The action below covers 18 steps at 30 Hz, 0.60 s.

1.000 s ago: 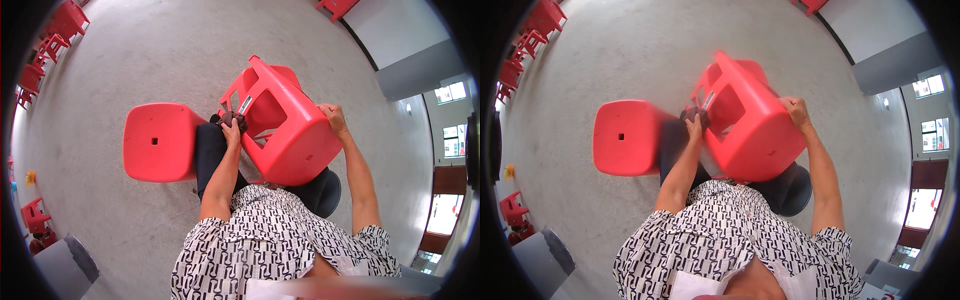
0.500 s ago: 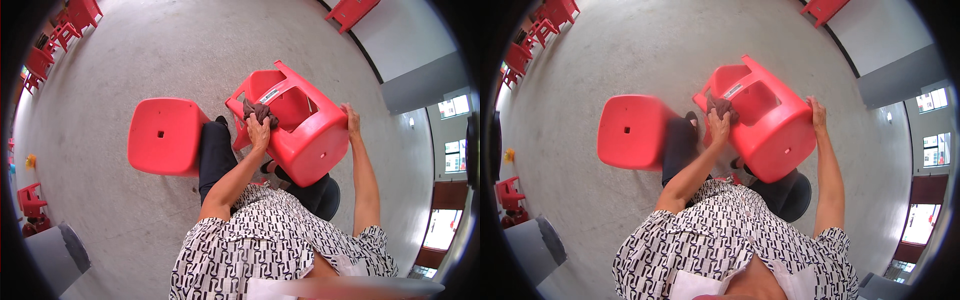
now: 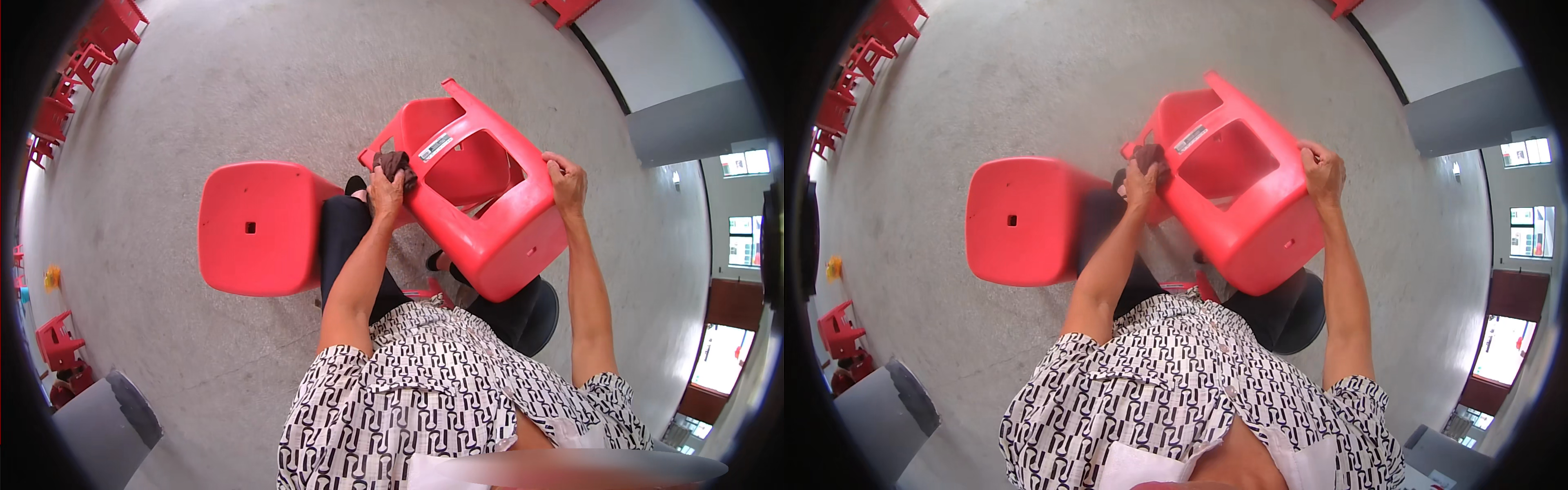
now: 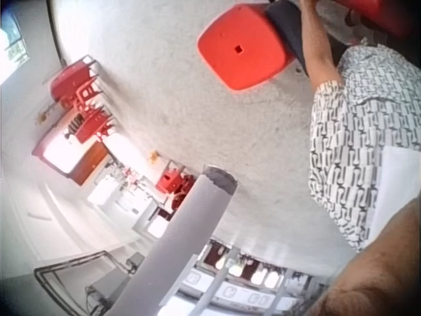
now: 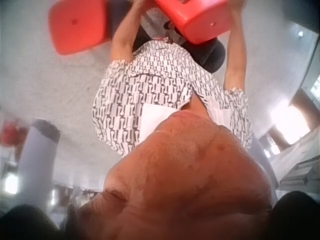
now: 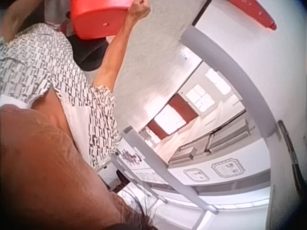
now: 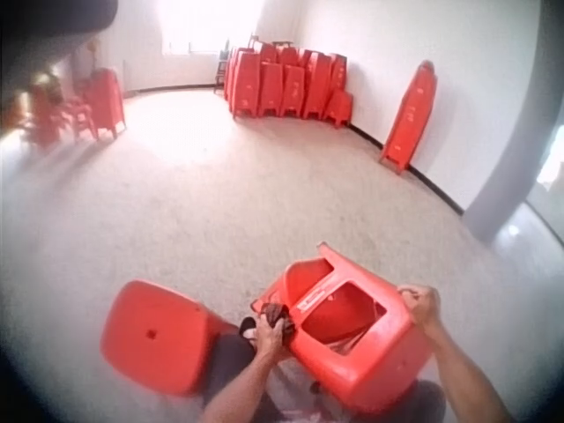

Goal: Cleaning plastic stools using a cloth and a bucket of water.

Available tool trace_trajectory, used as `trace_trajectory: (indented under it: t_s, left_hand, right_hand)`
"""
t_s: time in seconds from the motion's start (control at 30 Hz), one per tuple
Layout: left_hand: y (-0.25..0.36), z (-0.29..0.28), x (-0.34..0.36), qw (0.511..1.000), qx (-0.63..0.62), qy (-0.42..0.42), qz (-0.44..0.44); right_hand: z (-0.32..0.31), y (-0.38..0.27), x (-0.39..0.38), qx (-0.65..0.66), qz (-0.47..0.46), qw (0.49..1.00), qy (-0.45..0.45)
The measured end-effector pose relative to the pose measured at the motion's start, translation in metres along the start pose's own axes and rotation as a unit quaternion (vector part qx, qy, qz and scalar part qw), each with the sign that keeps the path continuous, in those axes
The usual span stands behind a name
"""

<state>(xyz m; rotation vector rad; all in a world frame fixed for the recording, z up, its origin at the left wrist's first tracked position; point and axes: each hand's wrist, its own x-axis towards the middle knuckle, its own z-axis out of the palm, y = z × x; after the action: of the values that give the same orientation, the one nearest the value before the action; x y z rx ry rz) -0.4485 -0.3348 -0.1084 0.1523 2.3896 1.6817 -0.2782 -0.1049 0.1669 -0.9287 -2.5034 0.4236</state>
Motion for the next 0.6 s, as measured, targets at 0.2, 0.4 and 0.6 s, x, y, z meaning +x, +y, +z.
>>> trace_trajectory:
  t_s: [0.2, 0.4, 0.6]
  left_hand:
    - [-0.019, 0.005, 0.028, 0.999, 0.019, -0.032, 0.001]
    - [-0.113, -0.004, 0.092, 0.999, 0.012, -0.034, -0.004]
    - [-0.147, 0.017, 0.09, 0.999, -0.004, -0.042, 0.008]
  right_hand:
    - [-0.023, 0.001, -0.023, 0.027, -0.023, 0.999, 0.024]
    - [-0.026, -0.026, -0.036, 0.057, -0.042, 0.997, 0.004]
    - [-0.042, -0.032, -0.054, 0.067, -0.017, 0.998, -0.001]
